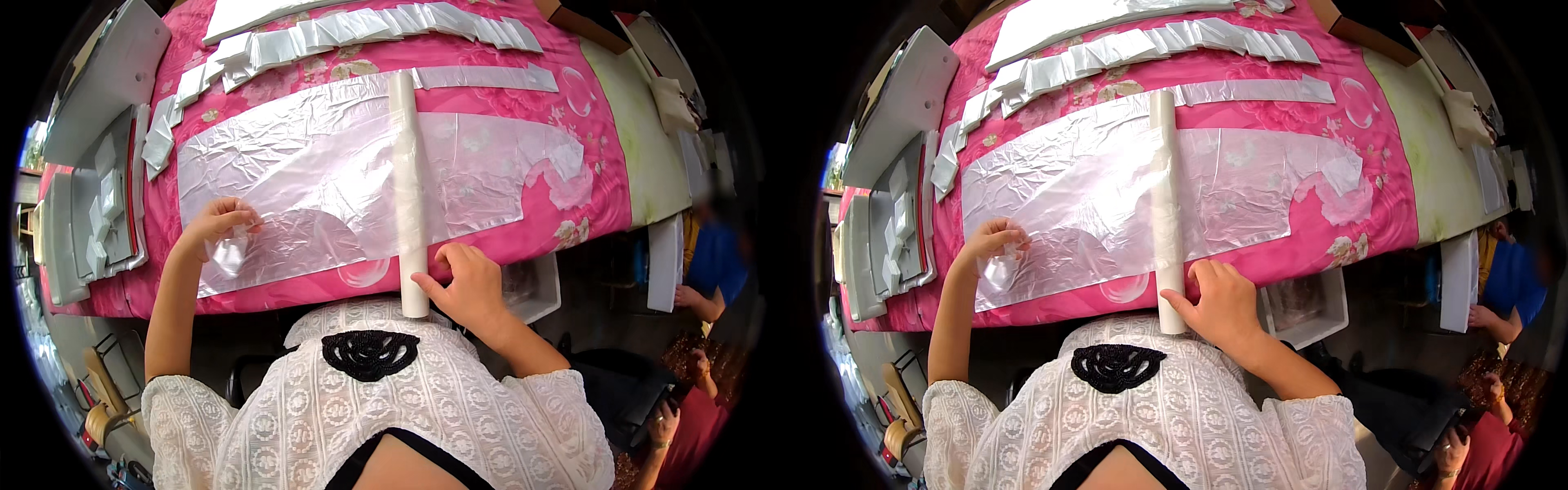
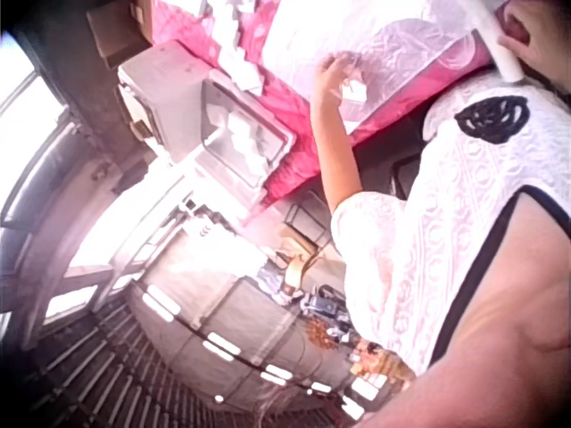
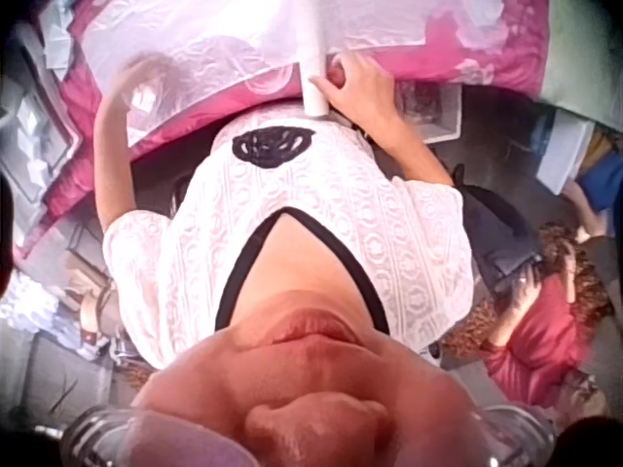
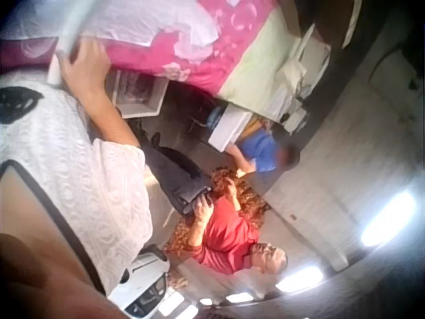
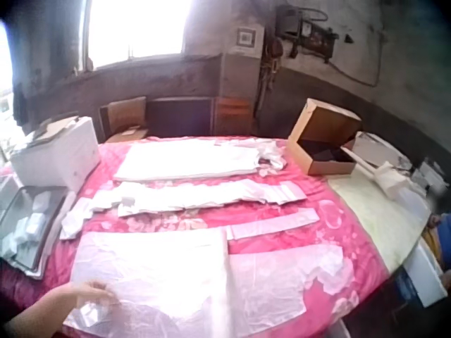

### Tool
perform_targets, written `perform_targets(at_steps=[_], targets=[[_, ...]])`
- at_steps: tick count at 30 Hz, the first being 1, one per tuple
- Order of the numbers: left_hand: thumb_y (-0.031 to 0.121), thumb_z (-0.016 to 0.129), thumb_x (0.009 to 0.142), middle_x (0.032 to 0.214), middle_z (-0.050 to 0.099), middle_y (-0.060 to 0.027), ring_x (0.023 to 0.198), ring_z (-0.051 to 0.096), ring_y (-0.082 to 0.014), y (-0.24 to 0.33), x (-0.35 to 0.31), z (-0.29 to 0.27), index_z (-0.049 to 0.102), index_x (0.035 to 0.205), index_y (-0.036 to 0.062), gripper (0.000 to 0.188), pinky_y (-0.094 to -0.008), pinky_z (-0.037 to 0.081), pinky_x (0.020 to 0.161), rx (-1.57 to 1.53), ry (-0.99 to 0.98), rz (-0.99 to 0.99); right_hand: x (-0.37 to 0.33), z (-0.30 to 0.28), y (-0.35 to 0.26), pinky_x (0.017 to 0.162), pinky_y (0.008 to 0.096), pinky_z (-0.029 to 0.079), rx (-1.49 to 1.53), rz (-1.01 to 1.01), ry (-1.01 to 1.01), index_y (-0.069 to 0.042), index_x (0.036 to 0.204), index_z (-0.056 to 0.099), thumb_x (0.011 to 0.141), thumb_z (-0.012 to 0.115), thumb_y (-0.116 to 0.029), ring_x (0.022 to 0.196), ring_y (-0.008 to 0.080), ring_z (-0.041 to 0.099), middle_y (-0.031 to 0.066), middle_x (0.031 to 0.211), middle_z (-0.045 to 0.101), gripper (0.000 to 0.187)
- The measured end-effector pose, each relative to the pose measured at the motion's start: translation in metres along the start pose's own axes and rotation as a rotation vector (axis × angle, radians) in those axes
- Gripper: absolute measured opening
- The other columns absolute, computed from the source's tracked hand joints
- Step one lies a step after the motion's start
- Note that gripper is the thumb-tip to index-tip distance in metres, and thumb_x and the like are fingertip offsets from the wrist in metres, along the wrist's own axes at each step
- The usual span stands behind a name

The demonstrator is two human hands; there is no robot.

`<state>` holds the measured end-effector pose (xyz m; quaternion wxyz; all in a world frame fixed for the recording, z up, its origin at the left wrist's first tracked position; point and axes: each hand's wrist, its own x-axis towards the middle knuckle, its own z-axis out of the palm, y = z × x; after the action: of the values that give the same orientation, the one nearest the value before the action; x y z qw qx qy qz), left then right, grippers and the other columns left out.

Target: The person wraps small white rectangular items in clear plastic film on a pink floral tablecloth. They unroll the film, place an item on it, fold the film over, and roll it tightly to create a sealed packet. The finished packets are stacked on the table.

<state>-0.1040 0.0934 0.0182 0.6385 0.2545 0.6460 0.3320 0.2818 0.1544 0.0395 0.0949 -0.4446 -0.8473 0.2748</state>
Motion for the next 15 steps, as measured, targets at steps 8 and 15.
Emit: perform_targets(at_steps=[8,15], targets=[[0.007,0.061,0.080,0.082,0.063,-0.0053,0.069,0.059,-0.0103,-0.011,0.006,-0.048,0.058,0.086,0.0024,0.008,-0.0222,0.045,0.062,0.224,0.082,0.000,-0.013,0.025,0.003,0.066,0.0422,0.048,0.246,0.299,-0.300,0.004,0.081,0.059,0.071,0.065,-0.042,0.069,0.0350,0.062,0.0201,0.073,0.062,0.047],[0.000,0.058,0.075,0.092,0.063,-0.0107,0.082,0.061,-0.0262,0.015,-0.020,-0.027,0.057,0.095,0.0001,0.021,-0.0354,0.048,0.074,1.652,0.727,0.081,-0.011,0.015,0.007,0.060,0.0388,0.047,0.127,0.253,-0.321,0.003,0.083,0.061,0.070,0.067,-0.037,0.065,0.0314,0.061,0.0177,0.069,0.062,0.043]])
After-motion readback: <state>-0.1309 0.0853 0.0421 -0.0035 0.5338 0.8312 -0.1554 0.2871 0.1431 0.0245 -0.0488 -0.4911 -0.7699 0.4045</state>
